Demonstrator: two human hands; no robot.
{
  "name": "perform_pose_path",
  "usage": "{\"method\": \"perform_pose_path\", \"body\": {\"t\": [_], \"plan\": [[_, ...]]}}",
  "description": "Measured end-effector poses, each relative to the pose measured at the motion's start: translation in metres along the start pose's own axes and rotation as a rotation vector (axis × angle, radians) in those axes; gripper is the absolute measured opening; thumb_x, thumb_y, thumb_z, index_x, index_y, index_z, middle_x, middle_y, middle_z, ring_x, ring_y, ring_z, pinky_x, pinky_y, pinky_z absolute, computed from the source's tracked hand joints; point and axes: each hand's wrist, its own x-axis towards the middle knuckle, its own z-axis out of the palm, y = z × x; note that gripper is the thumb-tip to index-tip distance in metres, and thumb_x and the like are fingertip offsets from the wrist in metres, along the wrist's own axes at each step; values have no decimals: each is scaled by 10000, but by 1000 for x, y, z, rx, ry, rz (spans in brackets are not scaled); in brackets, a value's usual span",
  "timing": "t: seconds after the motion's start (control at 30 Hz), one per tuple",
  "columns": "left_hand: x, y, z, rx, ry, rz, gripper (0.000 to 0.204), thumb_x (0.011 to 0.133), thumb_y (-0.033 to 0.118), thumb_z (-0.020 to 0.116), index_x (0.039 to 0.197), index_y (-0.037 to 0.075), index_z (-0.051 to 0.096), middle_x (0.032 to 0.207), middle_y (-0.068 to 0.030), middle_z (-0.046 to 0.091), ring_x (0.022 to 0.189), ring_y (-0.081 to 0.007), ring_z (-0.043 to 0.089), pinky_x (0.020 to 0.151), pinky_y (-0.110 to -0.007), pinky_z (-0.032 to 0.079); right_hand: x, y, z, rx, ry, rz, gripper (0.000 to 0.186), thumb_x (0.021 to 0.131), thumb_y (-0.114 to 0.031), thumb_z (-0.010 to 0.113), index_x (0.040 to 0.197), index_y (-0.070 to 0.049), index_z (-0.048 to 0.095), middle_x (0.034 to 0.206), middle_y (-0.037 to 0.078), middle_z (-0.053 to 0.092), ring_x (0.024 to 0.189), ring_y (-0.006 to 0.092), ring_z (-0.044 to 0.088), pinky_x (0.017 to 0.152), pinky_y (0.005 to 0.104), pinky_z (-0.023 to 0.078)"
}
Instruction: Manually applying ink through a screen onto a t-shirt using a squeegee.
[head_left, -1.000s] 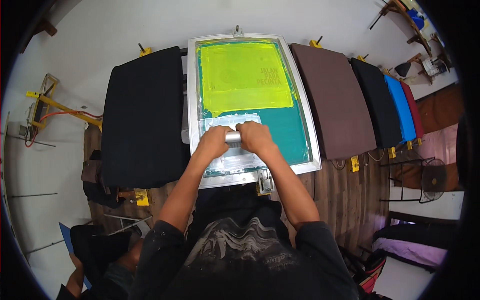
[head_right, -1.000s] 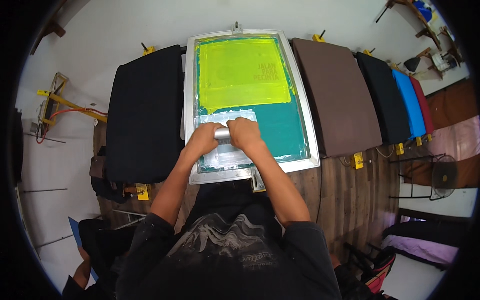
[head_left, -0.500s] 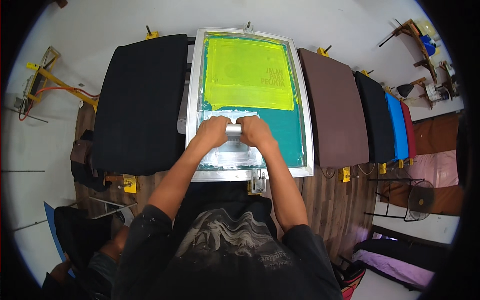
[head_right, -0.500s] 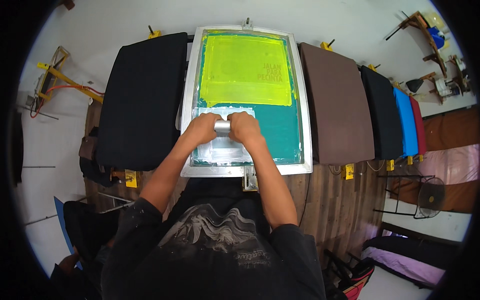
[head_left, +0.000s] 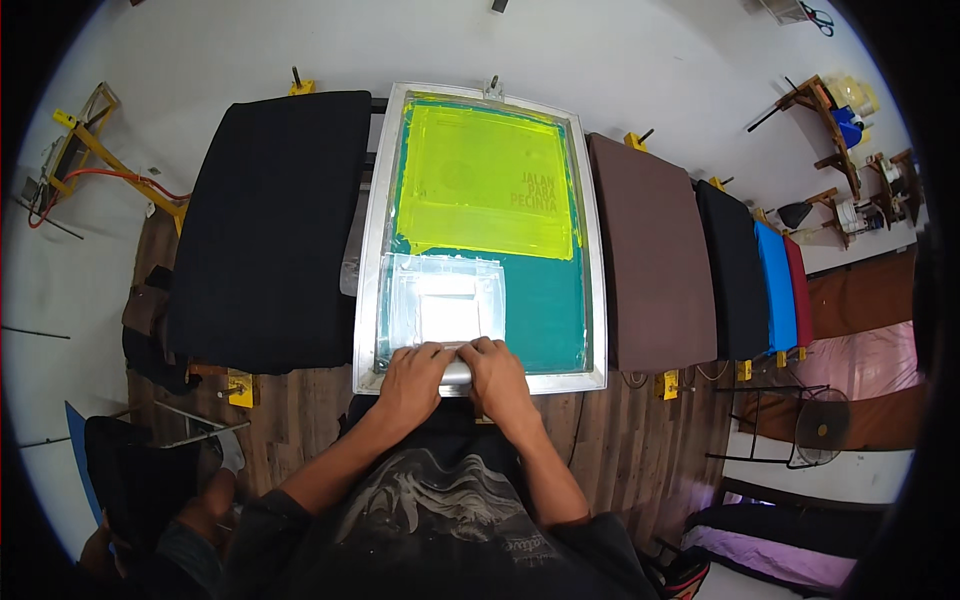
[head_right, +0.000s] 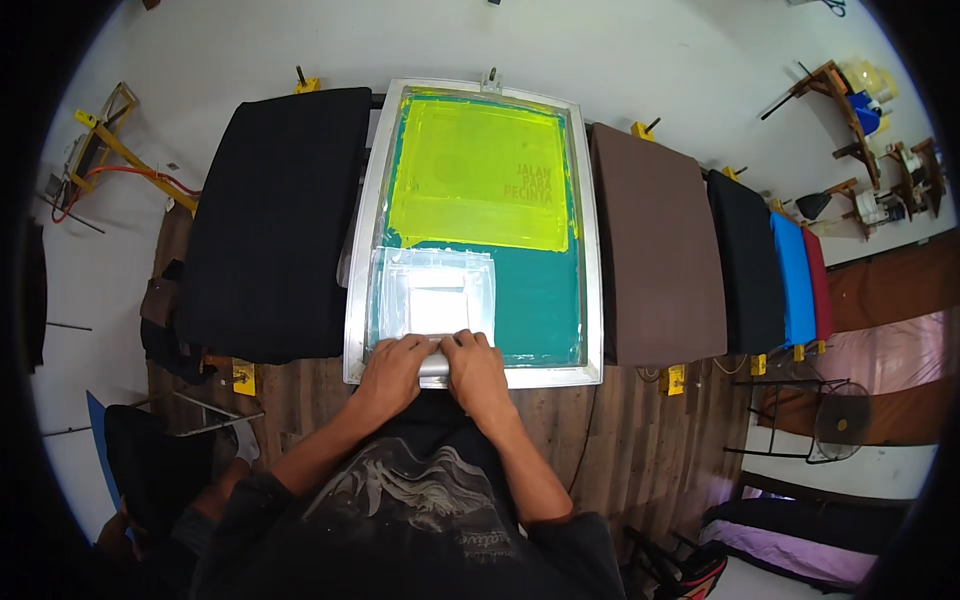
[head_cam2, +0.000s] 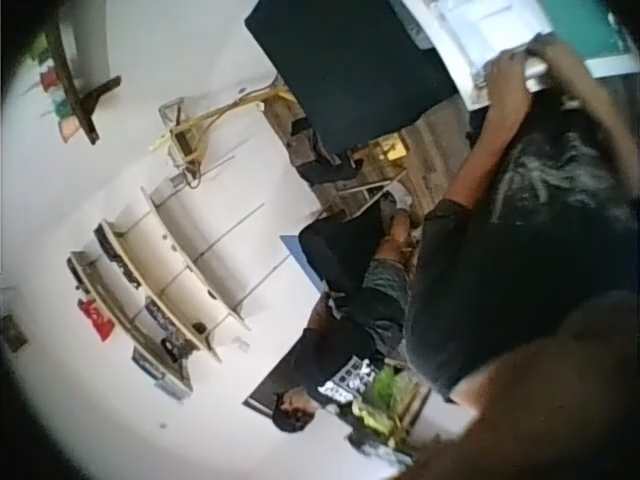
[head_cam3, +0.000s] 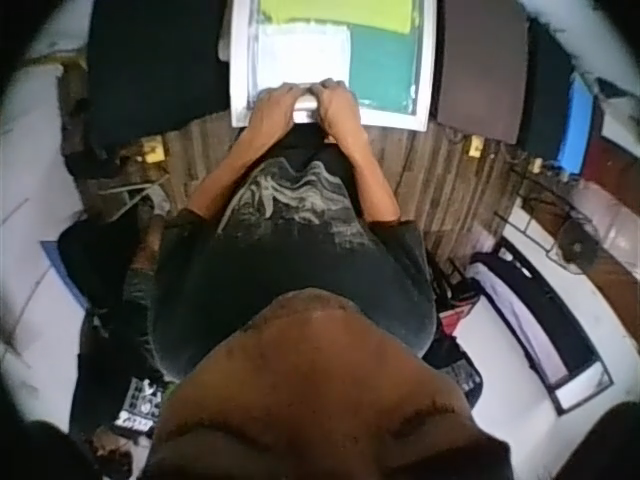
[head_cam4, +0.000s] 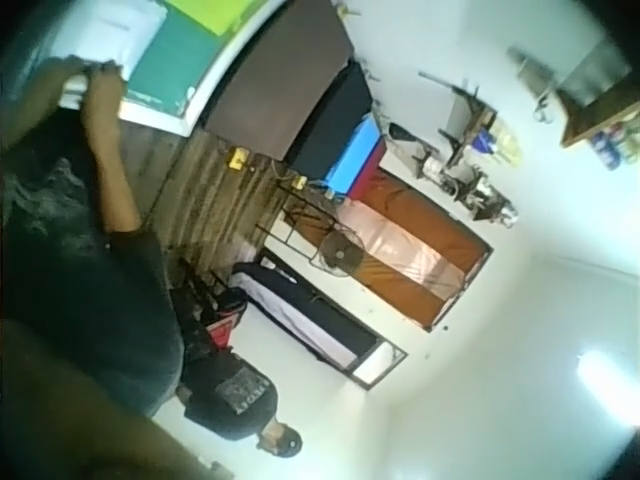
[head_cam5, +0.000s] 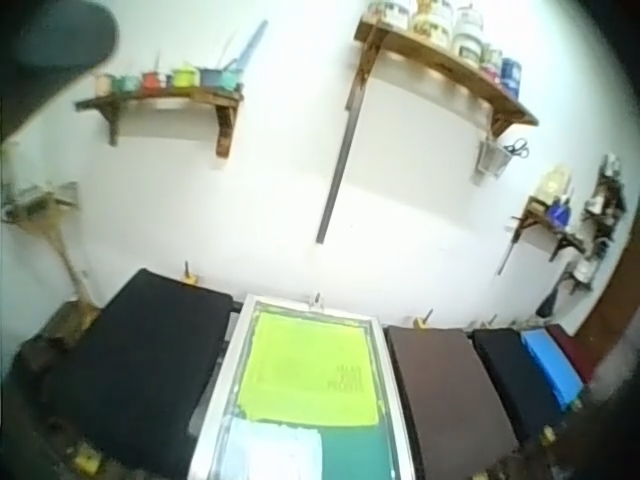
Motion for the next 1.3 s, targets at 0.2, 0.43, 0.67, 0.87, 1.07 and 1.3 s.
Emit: {"method": "perform_pose_path", "body": {"t": [0.2, 0.43, 0.67, 0.87, 1.07, 1.3], "plan": [[60, -14, -25, 50, -34, -22, 397, 733, -87, 603, 1106, 21, 686, 1061, -173, 687, 980, -366, 655, 875, -457, 495, 59, 8, -23, -21, 9, -20, 378, 660, 58, 669, 1016, -69, 692, 974, 168, 658, 933, 383, 632, 802, 464, 537], [72, -35, -16, 13, 17, -28, 364, 760, -78, 603, 1095, 39, 688, 1010, -186, 665, 915, -382, 653, 847, -474, 484, 83, 15, -12, -49, -34, 32, 328, 716, 20, 667, 1027, -84, 675, 1008, 144, 650, 970, 358, 626, 807, 454, 547], [-4, -9, 2, 69, -25, 32, 446, 738, -91, 585, 1170, 15, 623, 1185, -173, 598, 1129, -337, 583, 999, -442, 406, -2, -1, 17, -10, 73, -25, 361, 728, 6, 629, 1084, -54, 615, 1028, 141, 595, 987, 349, 588, 756, 457, 509], [-1, 2, -17, 53, -75, 35, 419, 730, -70, 593, 1136, 24, 645, 1095, -158, 643, 1050, -332, 607, 982, -441, 409, -2, -9, -7, 17, -42, 2, 452, 641, 40, 680, 1082, -57, 646, 1032, 157, 634, 955, 386, 603, 786, 478, 509], [66, -16, -37, 53, -38, 28, 286, 770, -34, 612, 1027, 47, 707, 944, -165, 686, 882, -359, 658, 826, -463, 478, 65, 5, -33, -68, -26, -32, 306, 694, 23, 661, 985, -67, 681, 938, 162, 660, 896, 381, 646, 761, 474, 536], [114, -39, -51, 77, -296, -110, 340, 707, -62, 626, 1023, 29, 713, 932, -204, 719, 900, -366, 695, 849, -420, 539, 117, 19, -37, -55, -239, 44, 321, 705, -29, 674, 1018, -96, 705, 949, 169, 712, 893, 368, 687, 774, 459, 563]]}}
